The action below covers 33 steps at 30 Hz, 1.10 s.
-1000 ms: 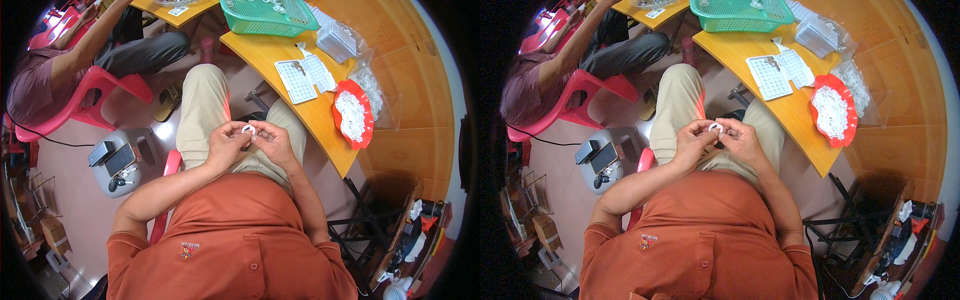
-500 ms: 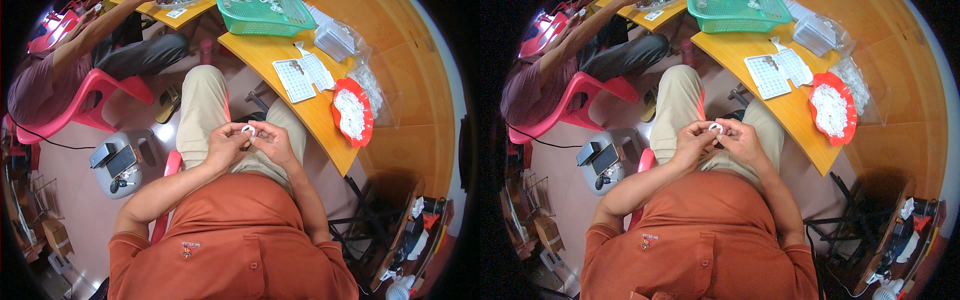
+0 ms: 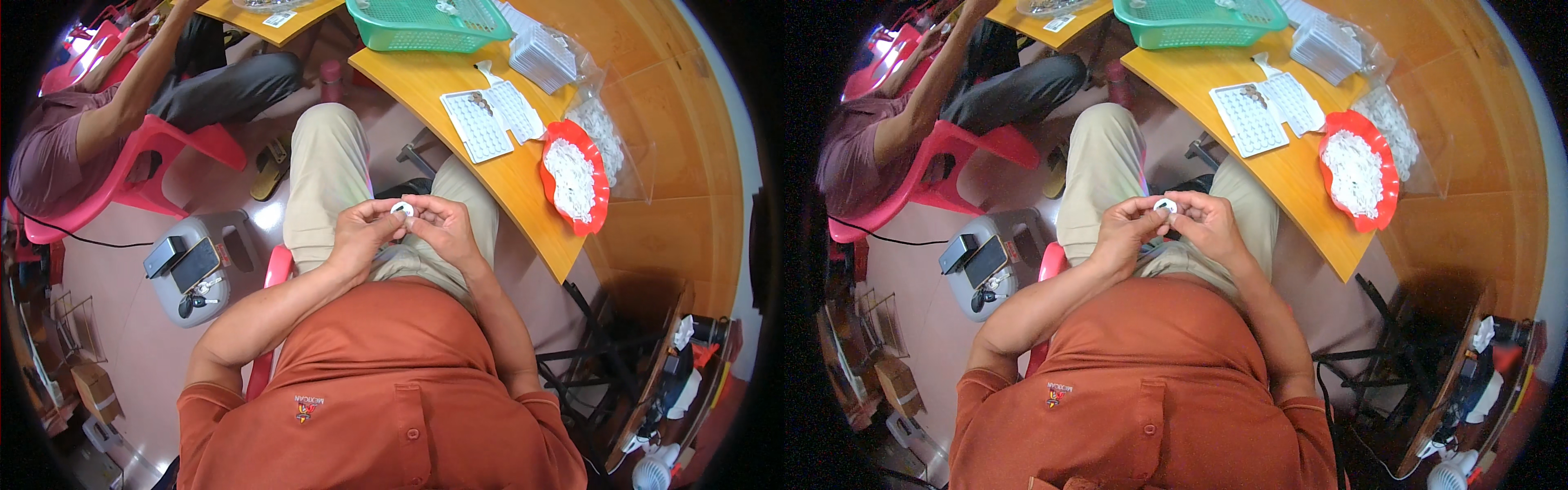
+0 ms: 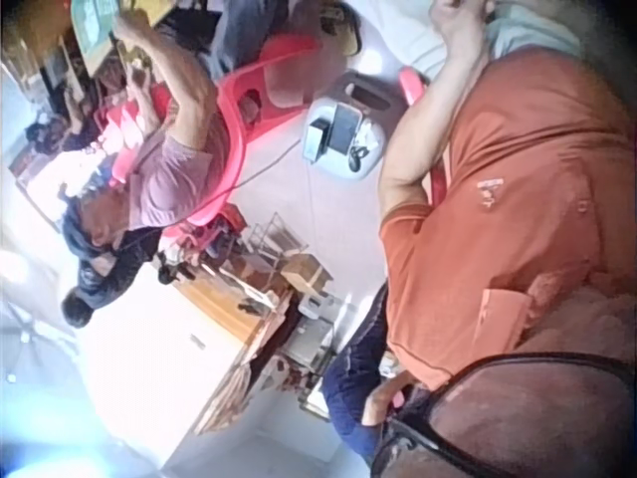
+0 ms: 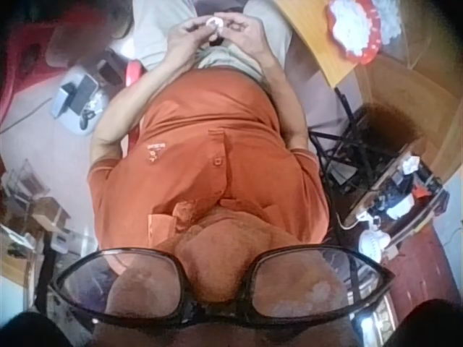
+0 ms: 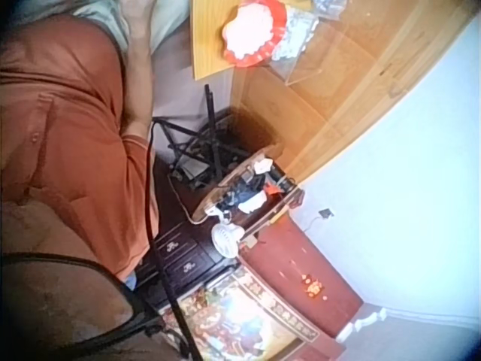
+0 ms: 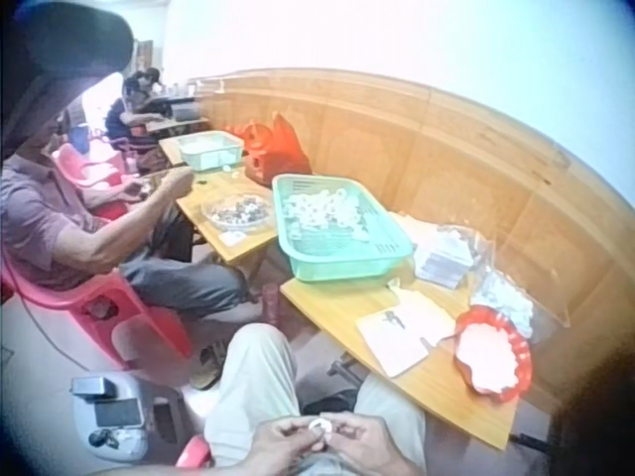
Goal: Assembling small white plastic components by hand at a workbench.
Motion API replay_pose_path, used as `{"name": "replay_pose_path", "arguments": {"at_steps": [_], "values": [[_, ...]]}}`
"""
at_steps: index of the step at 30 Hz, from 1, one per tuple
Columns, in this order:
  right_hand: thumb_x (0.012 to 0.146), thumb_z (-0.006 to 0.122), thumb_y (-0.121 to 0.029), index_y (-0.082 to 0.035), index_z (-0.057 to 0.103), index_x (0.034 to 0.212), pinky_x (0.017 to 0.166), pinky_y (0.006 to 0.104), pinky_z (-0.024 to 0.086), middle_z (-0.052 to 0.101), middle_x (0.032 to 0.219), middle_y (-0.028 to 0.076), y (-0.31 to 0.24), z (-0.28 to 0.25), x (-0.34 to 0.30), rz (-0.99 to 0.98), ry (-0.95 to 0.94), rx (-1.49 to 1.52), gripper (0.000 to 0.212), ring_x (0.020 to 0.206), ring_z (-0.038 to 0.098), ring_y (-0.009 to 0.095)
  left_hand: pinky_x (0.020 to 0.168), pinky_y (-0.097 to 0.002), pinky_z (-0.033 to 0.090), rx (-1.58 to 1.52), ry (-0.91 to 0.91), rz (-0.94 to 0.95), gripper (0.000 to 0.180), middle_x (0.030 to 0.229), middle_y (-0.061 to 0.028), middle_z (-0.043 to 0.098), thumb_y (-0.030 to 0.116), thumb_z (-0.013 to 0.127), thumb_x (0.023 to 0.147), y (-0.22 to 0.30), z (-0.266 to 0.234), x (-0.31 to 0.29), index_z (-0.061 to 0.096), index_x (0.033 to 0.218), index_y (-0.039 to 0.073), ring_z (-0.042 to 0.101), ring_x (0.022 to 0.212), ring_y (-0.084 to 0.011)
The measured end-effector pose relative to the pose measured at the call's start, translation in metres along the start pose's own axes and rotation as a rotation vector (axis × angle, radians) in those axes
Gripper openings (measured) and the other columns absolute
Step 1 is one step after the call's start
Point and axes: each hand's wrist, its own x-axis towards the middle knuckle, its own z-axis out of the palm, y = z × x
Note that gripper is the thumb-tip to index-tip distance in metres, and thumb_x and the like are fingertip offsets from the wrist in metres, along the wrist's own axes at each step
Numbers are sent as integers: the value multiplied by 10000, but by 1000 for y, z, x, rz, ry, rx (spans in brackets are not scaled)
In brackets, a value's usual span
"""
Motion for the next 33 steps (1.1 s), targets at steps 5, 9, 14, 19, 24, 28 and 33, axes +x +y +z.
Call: {"name": "replay_pose_path", "arguments": {"at_steps": [5,9,14,19,24,28,33], "values": [[875,580,55,94,573,1181,711,261,545,665,906,99,2,4,-1,9,52,-47,308,779,667,145,638,-208,505,6,-3,8,216,863,-44,665,11,641,878,-3,-3,1,653,1091,-20,608,712,-81],[874,577,51,94,589,1145,691,258,543,665,880,94,4,8,-1,-14,109,-42,275,761,663,139,650,-204,507,3,7,22,215,864,-40,666,9,637,879,-4,-1,1,659,1092,-16,609,716,-77],[874,580,35,89,609,1077,676,258,542,669,867,90,-1,12,1,12,149,-11,212,748,658,133,665,-199,506,28,17,41,222,872,-40,671,6,632,880,-4,1,0,661,1098,-22,606,725,-73],[878,586,24,76,619,1053,674,260,546,677,883,94,-1,11,2,43,152,34,185,750,656,131,667,-195,501,37,17,46,222,877,-42,673,1,623,882,-2,3,0,661,1100,-28,605,736,-71],[894,587,8,73,618,1056,694,272,560,676,904,100,-1,7,3,80,135,70,177,760,658,139,657,-194,491,22,-4,13,228,876,-39,673,-2,613,887,2,4,-1,657,1109,-32,603,734,-68],[904,587,-5,72,606,1081,712,281,568,676,920,113,-2,1,2,107,102,84,194,770,663,149,649,-193,484,28,-6,39,225,877,-37,673,3,613,890,-3,3,2,657,1108,-31,598,729,-66],[912,579,-16,70,601,1090,697,268,560,679,910,116,-4,-2,3,111,86,45,200,766,673,155,662,-196,502,23,-11,15,223,865,-28,663,-8,621,889,-4,2,3,653,1110,-17,615,732,-81]]}}
